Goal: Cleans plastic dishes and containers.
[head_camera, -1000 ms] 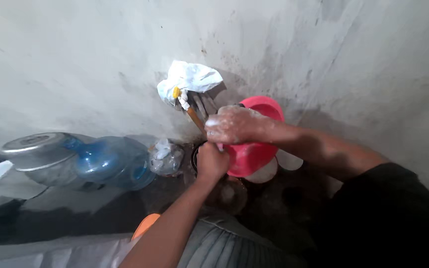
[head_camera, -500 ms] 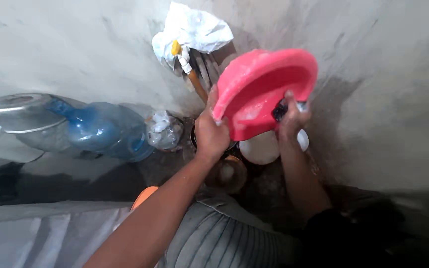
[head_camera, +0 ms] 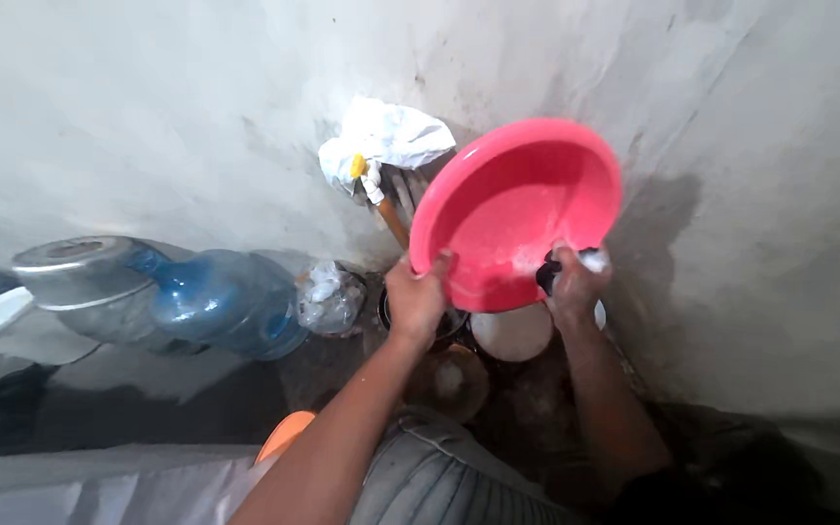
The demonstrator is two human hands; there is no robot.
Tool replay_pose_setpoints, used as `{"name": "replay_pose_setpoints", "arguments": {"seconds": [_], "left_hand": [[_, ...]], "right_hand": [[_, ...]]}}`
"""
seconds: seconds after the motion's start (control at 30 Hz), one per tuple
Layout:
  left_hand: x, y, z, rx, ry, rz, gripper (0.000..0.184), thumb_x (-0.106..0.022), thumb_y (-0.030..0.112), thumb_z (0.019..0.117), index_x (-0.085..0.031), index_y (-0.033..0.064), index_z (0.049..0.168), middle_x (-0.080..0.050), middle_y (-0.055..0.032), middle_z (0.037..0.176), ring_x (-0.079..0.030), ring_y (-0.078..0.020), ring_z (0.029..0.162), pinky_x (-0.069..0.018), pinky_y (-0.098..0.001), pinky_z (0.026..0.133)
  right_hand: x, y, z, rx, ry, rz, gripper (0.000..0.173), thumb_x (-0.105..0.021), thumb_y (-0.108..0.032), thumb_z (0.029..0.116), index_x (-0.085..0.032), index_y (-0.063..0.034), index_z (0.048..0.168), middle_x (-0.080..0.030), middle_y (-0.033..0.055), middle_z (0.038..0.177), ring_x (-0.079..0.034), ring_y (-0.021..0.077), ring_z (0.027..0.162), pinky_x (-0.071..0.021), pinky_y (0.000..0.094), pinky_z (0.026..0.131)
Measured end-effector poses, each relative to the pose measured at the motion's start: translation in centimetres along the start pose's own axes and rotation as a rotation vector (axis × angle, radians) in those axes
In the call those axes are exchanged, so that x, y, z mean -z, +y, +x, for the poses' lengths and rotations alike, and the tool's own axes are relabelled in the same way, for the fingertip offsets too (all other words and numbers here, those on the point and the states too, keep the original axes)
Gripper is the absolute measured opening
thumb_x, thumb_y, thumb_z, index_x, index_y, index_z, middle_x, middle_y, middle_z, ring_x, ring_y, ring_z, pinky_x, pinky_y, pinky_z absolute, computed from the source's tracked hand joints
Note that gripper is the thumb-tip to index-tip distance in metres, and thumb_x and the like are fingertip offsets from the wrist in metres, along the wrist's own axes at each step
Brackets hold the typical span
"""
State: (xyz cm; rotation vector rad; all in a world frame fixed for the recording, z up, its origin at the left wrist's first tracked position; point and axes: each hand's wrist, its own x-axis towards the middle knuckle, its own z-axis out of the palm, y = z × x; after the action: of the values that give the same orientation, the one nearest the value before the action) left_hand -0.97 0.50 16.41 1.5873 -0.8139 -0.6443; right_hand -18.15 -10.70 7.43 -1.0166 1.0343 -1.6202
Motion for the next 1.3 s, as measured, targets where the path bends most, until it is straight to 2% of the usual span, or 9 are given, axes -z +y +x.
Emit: {"name": "replay_pose_setpoints", "arguments": {"seconds": [0.1, 0.2, 0.23, 0.33, 0.4, 0.6, 0.8, 1.07, 1.3], "left_hand": [[0.8, 0.0, 0.9, -0.099, 0.043, -0.036, 0.039, -0.063, 0.031, 0.1035, -0.06, 0.0129, 0.139, -0.072, -0.0079, 0.114, -0.073, -0.0167, 0.095, -0.0619, -0.0398, 0.084], [0.8, -0.9, 0.9, 0.018, 0.069, -0.067, 0.041, -0.06, 0.047, 0.102, -0.062, 0.017, 0.13, -0.072, -0.009, 0.104, -0.072, -0.0207, 0.086, -0.0618, -0.0437, 0.075], [0.8, -1.2, 0.8, 0.044, 0.056, -0.006, 0.044, -0.056, 0.05, 0.1032, -0.059, 0.0165, 0.133, -0.071, -0.0112, 0.105, -0.072, -0.0234, 0.087, -0.061, -0.0467, 0.076], [1.0, -1.9, 1.0, 0.111, -0.019, 0.324, 0.047, -0.05, 0.043, 0.1076, -0.05, 0.0055, 0.136, -0.068, -0.0215, 0.102, -0.07, -0.0346, 0.088, -0.0574, -0.0558, 0.078], [1.9, -4.3, 1.7, 0.179, -0.149, 0.438, 0.044, -0.055, 0.031, 0.1068, -0.046, 0.0021, 0.138, -0.067, -0.0226, 0.105, -0.07, -0.0344, 0.09, -0.0582, -0.0546, 0.08], [4.9, -13.1, 0.6, 0.444, -0.151, 0.312, 0.047, -0.06, 0.019, 0.1019, -0.043, 0.0009, 0.142, -0.065, -0.0181, 0.109, -0.068, -0.0232, 0.087, -0.059, -0.0404, 0.074], [6.2, -14.3, 3.0, 0.565, 0.009, 0.142, 0.041, -0.057, 0.02, 0.1051, -0.047, 0.0004, 0.139, -0.068, -0.0194, 0.105, -0.072, -0.0244, 0.081, -0.0632, -0.0397, 0.07], [6.3, -18.6, 5.9, 0.575, 0.159, -0.14, 0.037, -0.059, 0.017, 0.1033, -0.051, -0.0009, 0.135, -0.066, -0.0202, 0.113, -0.071, -0.0263, 0.092, -0.0625, -0.0414, 0.079], [5.8, -21.0, 5.3, 0.524, 0.111, 0.033, 0.041, -0.065, 0.022, 0.102, -0.052, -0.0021, 0.132, -0.065, -0.0228, 0.113, -0.07, -0.0293, 0.093, -0.0611, -0.0469, 0.081]], "right_hand": [[1.5, -0.7, 1.7, 0.169, -0.108, 0.038, 0.013, -0.07, -0.028, 0.0929, -0.065, -0.0162, 0.097, -0.067, -0.0035, 0.08, -0.065, 0.0095, 0.066, -0.0575, 0.0308, 0.058], [2.0, -0.6, 1.3, 0.124, -0.153, 0.284, 0.03, -0.051, -0.047, 0.1034, -0.066, -0.0241, 0.093, -0.058, -0.0107, 0.064, -0.053, 0.0011, 0.049, -0.0483, 0.0219, 0.044], [2.2, -0.2, 1.0, 0.114, -0.149, 0.364, 0.033, -0.05, -0.05, 0.103, -0.068, -0.0238, 0.095, -0.06, -0.0116, 0.066, -0.054, -0.0014, 0.05, -0.0488, 0.0194, 0.045], [4.1, 3.1, -0.5, 0.126, -0.164, 0.458, 0.036, -0.052, -0.042, 0.1053, -0.067, -0.0144, 0.123, -0.072, -0.0051, 0.102, -0.068, 0.003, 0.09, -0.0587, 0.0249, 0.08], [5.0, 4.5, -1.4, -0.111, -0.056, 0.541, 0.026, -0.042, -0.029, 0.1074, -0.062, -0.013, 0.11, -0.069, -0.0048, 0.086, -0.066, 0.0018, 0.074, -0.0582, 0.0223, 0.066], [8.7, 10.0, -1.9, -0.35, 0.094, 0.014, 0.026, -0.059, -0.029, 0.1045, -0.062, -0.0034, 0.109, -0.063, 0.0014, 0.077, -0.06, 0.0097, 0.06, -0.0565, 0.0305, 0.057], [12.2, 14.5, -4.7, -0.63, -0.114, -0.628, 0.055, -0.052, -0.051, 0.1043, -0.069, -0.0015, 0.12, -0.071, 0.0183, 0.108, -0.068, 0.0279, 0.096, -0.0558, 0.052, 0.088], [11.8, 17.5, -5.6, -0.687, -0.296, -0.888, 0.057, -0.05, -0.055, 0.1039, -0.07, -0.0039, 0.12, -0.07, 0.0199, 0.117, -0.065, 0.033, 0.112, -0.0494, 0.0572, 0.1], [11.4, 20.2, -6.2, -0.81, -0.315, -1.108, 0.056, -0.06, -0.045, 0.1019, -0.062, 0.001, 0.133, -0.064, 0.0252, 0.13, -0.06, 0.0388, 0.125, -0.0456, 0.0576, 0.108]]}}
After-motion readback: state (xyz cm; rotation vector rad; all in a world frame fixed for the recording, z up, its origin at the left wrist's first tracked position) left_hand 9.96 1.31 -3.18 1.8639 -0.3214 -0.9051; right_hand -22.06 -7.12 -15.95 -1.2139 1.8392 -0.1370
